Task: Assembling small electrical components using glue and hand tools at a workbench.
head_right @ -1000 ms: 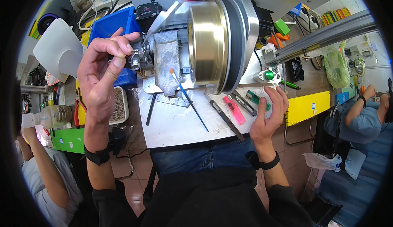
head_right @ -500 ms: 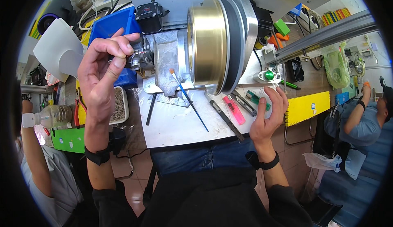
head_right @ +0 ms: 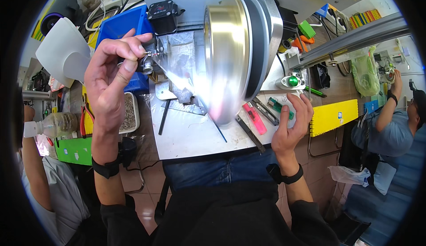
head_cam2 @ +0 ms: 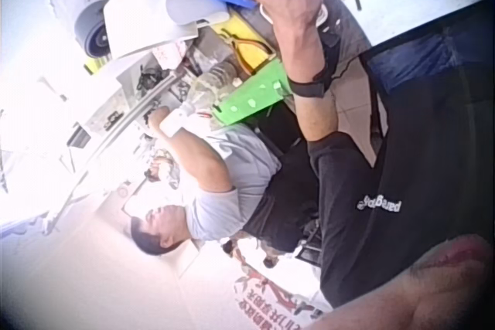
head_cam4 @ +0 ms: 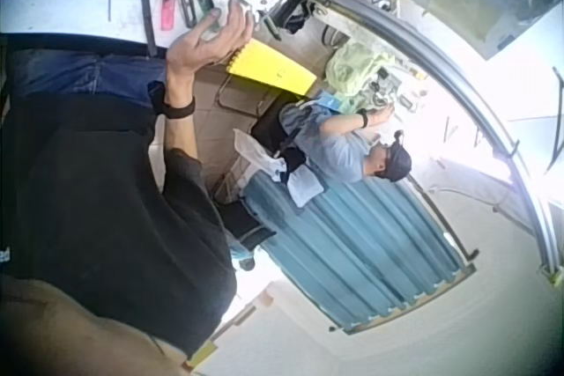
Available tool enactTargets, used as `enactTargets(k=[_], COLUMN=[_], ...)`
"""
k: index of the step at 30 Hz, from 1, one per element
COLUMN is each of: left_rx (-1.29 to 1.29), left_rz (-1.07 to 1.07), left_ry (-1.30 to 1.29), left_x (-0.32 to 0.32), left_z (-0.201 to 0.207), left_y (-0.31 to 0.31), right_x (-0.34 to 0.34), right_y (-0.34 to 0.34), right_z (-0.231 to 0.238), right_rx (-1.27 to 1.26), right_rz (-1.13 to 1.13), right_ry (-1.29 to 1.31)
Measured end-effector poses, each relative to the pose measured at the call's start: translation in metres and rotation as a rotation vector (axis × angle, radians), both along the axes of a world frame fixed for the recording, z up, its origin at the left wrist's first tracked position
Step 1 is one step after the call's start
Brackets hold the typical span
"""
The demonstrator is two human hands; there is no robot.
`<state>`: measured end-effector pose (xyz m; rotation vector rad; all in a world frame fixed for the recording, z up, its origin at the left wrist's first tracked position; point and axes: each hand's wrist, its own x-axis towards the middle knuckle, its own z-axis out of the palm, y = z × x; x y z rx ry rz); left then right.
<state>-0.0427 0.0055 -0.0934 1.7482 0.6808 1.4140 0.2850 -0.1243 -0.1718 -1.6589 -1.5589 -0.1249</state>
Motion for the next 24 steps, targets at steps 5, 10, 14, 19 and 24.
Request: enactTargets(k=[5,10,14,19,24], left_rx=[-0.011,0.004,0.010,0.015,-0.013], left_rz=[-0.012,0.006,-0.015,-0.050,-0.030], left_ry=[-0.015,0.007,-0.010,-0.056,-0.063], left_x=[0.0000,-0.0007,-0.0003,0.0030,0.0040], left_z=[0.0001,0.0019,-0.0011,0.0008,0.0036], left_y=[-0.0002,-0.0009,0.0012,0.0016,-0.0023], right_x=[-0.0006,-0.0011,-0.0006,-0.0005,-0.0011], right_y=[0.0000,0.0001,0.0003,0.0006,0.0003], right_z=[0.0007,0.0004,0.0005,-0.0003,-0.0006], right_rx=[0.001,0.005,0.000,0.011,0.020], right_rz=[-0.001,0.002,-0.004,-0.012,-0.011], right_ry=[-0.006,-0.022,-0.032,-0.028,-0.047])
